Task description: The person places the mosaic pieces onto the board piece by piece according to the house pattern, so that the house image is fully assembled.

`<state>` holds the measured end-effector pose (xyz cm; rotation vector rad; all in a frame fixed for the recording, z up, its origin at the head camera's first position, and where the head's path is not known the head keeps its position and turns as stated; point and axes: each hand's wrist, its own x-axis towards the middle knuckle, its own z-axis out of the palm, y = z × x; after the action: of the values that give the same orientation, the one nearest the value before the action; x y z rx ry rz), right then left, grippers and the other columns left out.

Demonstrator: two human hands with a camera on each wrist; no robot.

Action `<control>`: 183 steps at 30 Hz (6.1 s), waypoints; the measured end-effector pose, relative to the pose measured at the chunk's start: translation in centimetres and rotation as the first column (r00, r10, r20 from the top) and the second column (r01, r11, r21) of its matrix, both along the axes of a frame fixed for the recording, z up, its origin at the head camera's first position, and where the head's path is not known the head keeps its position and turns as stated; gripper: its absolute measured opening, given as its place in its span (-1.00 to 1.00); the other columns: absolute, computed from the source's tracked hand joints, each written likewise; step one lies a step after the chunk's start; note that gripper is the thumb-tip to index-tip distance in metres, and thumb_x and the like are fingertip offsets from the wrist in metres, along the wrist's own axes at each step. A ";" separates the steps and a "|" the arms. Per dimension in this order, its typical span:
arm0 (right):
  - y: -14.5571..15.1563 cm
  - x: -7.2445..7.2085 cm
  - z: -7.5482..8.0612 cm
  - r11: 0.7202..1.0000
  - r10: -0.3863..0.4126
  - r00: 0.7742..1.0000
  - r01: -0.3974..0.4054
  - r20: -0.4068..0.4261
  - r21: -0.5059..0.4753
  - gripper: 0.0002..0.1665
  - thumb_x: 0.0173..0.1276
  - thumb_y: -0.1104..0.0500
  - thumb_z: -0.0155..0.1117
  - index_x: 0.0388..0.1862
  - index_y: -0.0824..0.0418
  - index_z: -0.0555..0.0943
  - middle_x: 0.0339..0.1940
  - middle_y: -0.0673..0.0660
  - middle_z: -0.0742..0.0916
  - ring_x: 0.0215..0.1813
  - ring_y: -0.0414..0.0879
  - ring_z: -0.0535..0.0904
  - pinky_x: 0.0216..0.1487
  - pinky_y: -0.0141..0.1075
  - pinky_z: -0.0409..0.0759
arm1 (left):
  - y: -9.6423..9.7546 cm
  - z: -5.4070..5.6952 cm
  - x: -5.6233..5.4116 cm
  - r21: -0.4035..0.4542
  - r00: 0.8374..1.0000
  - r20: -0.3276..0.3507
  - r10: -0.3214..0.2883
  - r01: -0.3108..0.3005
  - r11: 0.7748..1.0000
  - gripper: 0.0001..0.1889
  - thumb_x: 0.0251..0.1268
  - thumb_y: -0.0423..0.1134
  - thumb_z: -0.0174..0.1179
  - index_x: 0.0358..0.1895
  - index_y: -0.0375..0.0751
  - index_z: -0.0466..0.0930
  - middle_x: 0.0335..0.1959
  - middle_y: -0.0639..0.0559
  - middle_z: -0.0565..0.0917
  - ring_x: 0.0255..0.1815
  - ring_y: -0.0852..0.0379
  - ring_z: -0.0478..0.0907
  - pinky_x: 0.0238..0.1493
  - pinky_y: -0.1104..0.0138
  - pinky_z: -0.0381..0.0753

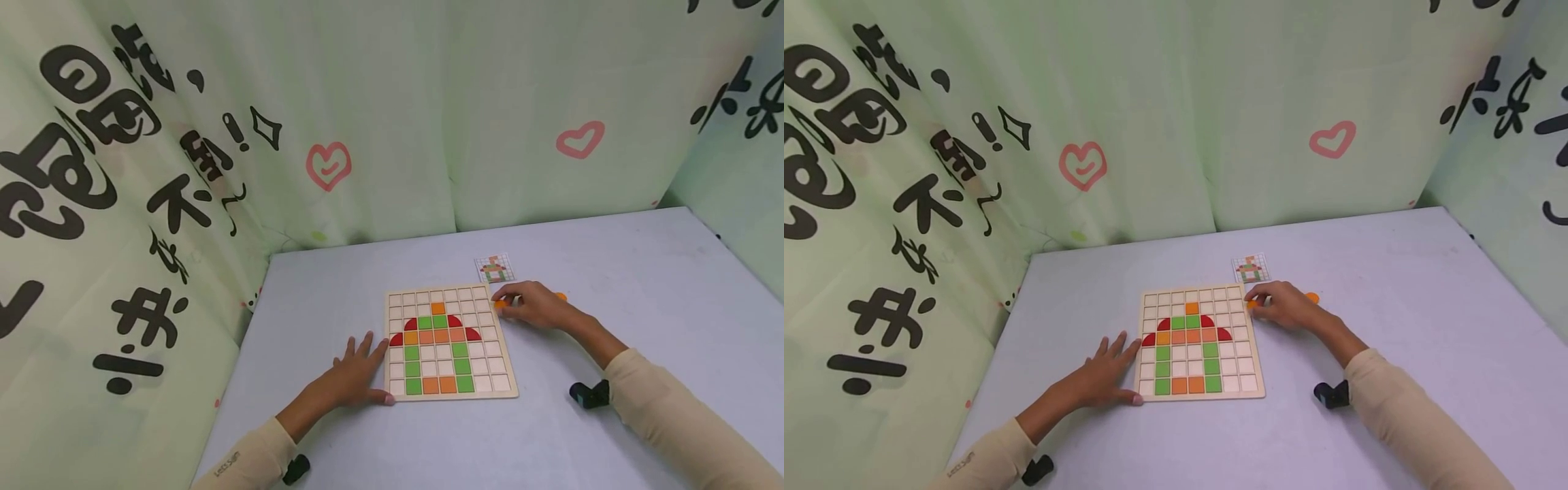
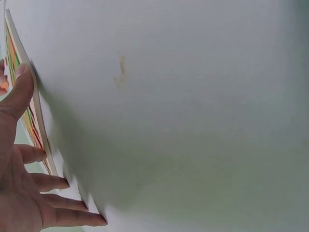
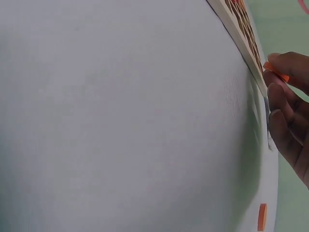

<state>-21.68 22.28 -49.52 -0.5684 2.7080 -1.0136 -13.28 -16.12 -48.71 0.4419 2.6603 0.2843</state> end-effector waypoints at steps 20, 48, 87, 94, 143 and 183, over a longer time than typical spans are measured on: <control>-2.0 -0.5 1.2 0.998 0.055 0.997 -0.053 0.050 -0.039 -0.63 0.34 0.25 0.37 0.12 0.30 0.67 -0.12 0.13 0.75 -0.38 -0.13 0.52 -0.38 -0.39 0.53 | -0.4 -0.4 -0.4 -0.013 1.000 -0.002 -0.014 0.014 1.000 0.15 -0.03 0.28 0.46 0.62 0.02 0.06 0.65 -0.21 0.02 0.60 -0.48 -0.09 0.29 -0.44 0.21; -5.7 -2.4 1.0 0.993 0.061 0.996 -0.054 0.063 -0.105 -0.66 0.35 0.22 0.38 0.08 0.27 0.68 -0.19 0.11 0.73 -0.14 -0.05 0.55 -0.19 -0.35 0.55 | -0.5 -0.6 -0.1 0.014 1.000 -0.007 -0.019 0.019 1.000 0.15 -0.05 0.29 0.46 0.61 0.00 0.07 0.64 -0.23 0.04 0.58 -0.51 -0.07 0.26 -0.46 0.23; -10.9 -4.7 0.3 0.996 -0.043 0.999 0.041 0.028 0.077 -0.72 0.36 0.08 0.38 -0.03 0.18 0.74 -0.29 0.08 0.75 -0.31 -0.10 0.59 -0.27 -0.26 0.52 | -0.5 -0.9 0.0 0.018 1.000 -0.011 -0.017 0.018 1.000 0.14 -0.03 0.28 0.46 0.61 0.00 0.07 0.64 -0.22 0.03 0.58 -0.51 -0.09 0.27 -0.46 0.21; -11.0 -4.7 0.4 0.996 -0.034 0.999 0.031 0.028 0.080 -0.69 0.37 0.08 0.38 0.02 0.20 0.71 -0.27 0.09 0.75 -0.29 -0.09 0.59 -0.25 -0.24 0.53 | -0.5 -0.8 0.1 0.011 1.000 -0.018 -0.019 0.019 1.000 0.15 -0.04 0.28 0.47 0.62 0.01 0.06 0.64 -0.22 0.03 0.58 -0.51 -0.08 0.26 -0.47 0.22; 10.2 0.8 0.6 0.976 -0.201 0.979 0.202 -0.016 0.082 -0.66 0.37 0.22 0.35 0.08 0.34 0.67 -0.18 0.17 0.72 -0.48 -0.21 0.53 -0.43 -0.37 0.47 | -0.4 -0.6 0.1 0.000 1.000 -0.005 -0.018 0.018 1.000 0.15 -0.04 0.30 0.45 0.61 0.00 0.07 0.64 -0.22 0.03 0.59 -0.50 -0.09 0.26 -0.46 0.23; 8.3 1.1 0.0 0.984 -0.158 0.987 0.160 -0.026 0.082 -0.66 0.37 0.30 0.31 0.10 0.37 0.64 -0.26 0.18 0.69 -0.42 -0.14 0.47 -0.47 -0.36 0.47 | -0.4 -0.2 0.2 0.011 1.000 0.000 -0.016 0.016 1.000 0.14 -0.03 0.30 0.46 0.61 0.00 0.07 0.64 -0.23 0.04 0.59 -0.49 -0.08 0.28 -0.45 0.22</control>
<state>-20.62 30.61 -49.48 -0.3534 2.8350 -0.9283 -13.07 -16.50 -48.93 0.4669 2.6552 0.2940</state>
